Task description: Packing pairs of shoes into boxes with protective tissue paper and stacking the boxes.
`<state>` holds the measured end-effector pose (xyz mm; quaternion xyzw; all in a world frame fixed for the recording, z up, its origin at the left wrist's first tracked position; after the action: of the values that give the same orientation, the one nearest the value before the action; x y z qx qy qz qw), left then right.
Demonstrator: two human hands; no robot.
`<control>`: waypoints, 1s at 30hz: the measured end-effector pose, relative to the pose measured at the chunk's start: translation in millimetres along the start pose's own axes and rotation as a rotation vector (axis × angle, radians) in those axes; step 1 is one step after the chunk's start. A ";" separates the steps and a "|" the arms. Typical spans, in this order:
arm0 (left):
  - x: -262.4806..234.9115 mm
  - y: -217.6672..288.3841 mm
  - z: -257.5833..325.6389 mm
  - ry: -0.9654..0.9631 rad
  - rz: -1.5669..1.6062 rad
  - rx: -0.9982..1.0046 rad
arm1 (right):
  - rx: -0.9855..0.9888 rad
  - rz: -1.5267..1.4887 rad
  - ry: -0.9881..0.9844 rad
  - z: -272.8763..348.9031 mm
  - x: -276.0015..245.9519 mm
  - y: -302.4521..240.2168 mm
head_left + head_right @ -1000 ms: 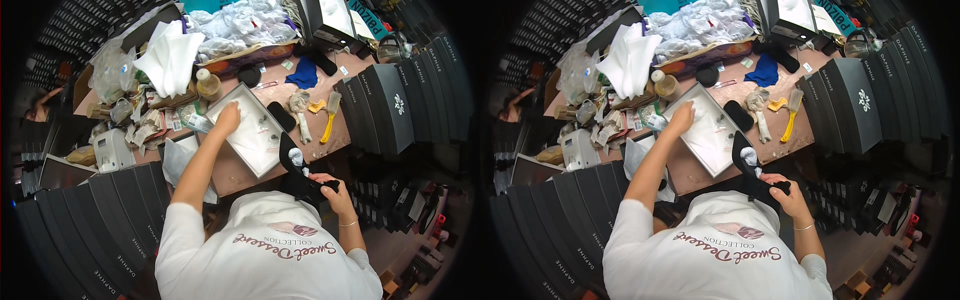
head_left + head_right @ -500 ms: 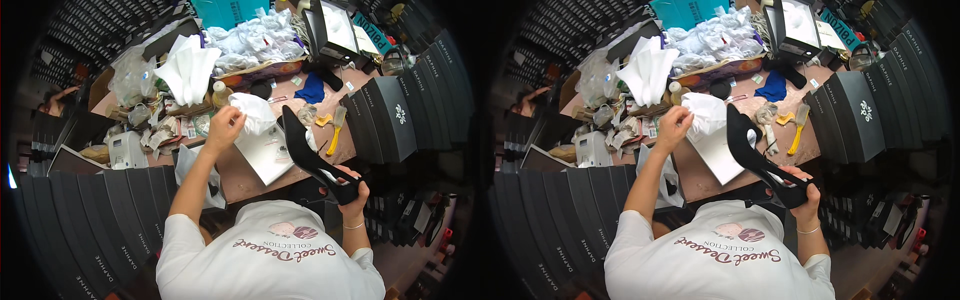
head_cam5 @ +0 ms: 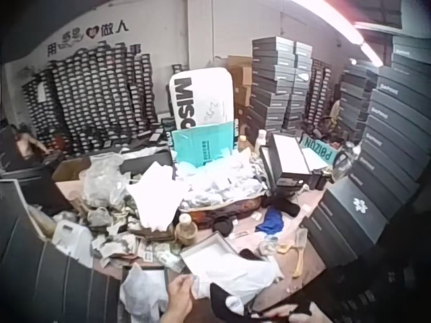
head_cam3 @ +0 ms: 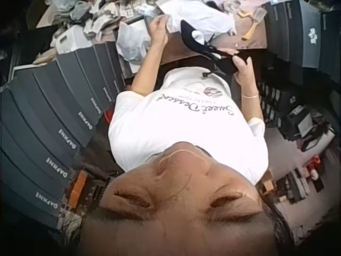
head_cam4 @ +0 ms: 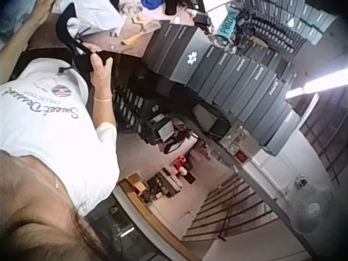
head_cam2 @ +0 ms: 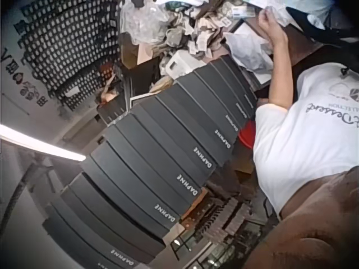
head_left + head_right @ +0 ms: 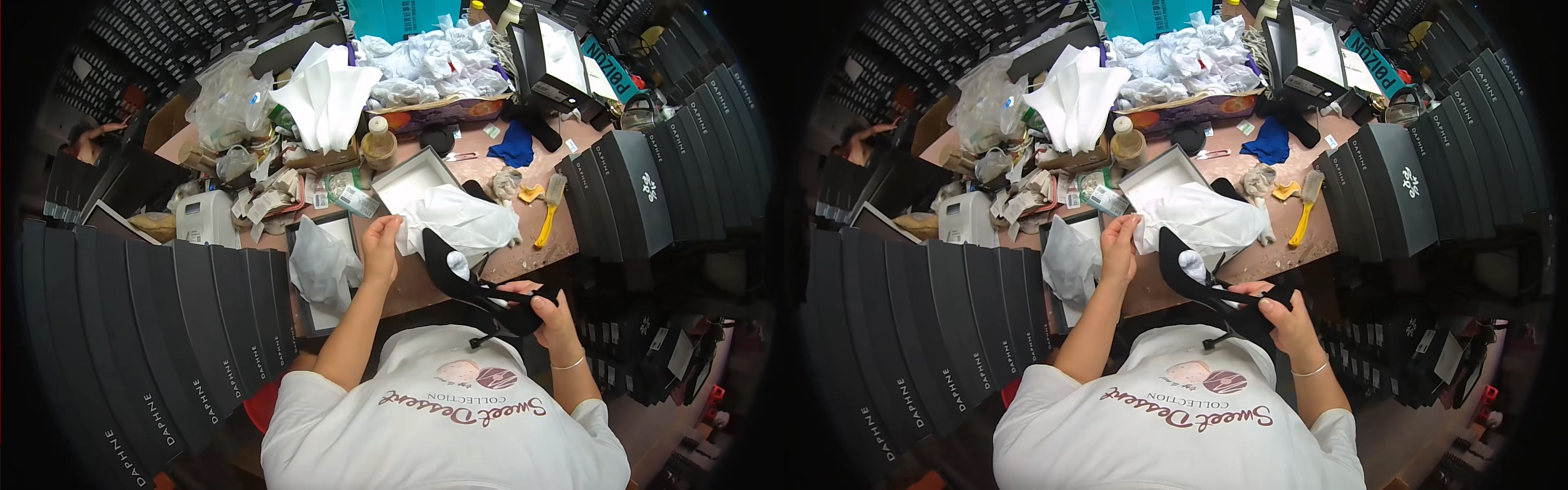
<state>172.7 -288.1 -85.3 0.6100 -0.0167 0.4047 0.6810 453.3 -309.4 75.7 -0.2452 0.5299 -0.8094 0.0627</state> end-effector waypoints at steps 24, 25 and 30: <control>-86.8 42.7 74.3 -0.287 -1.206 0.481 | 0.215 0.090 0.199 -89.7 -39.9 89.2; -81.8 43.7 68.4 -0.322 -1.256 0.572 | 0.189 0.088 0.188 -86.6 -46.1 91.2; 4.0 83.7 33.5 -0.450 -1.298 1.019 | 0.018 -0.376 0.202 -42.6 -56.4 48.0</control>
<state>143.3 -320.3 -6.3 0.7964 0.3852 -0.2380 0.4009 475.2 -274.5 0.9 -0.2568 0.4712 -0.8320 -0.1408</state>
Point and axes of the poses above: each hand's wrist, its own z-axis away from the middle knuckle, its own x-axis out of the palm, y = z × x, the point moved 1 cm from there along -z, towards the middle knuckle, and after that the axes turned 2 degrees about z, right-handed, at the moved point
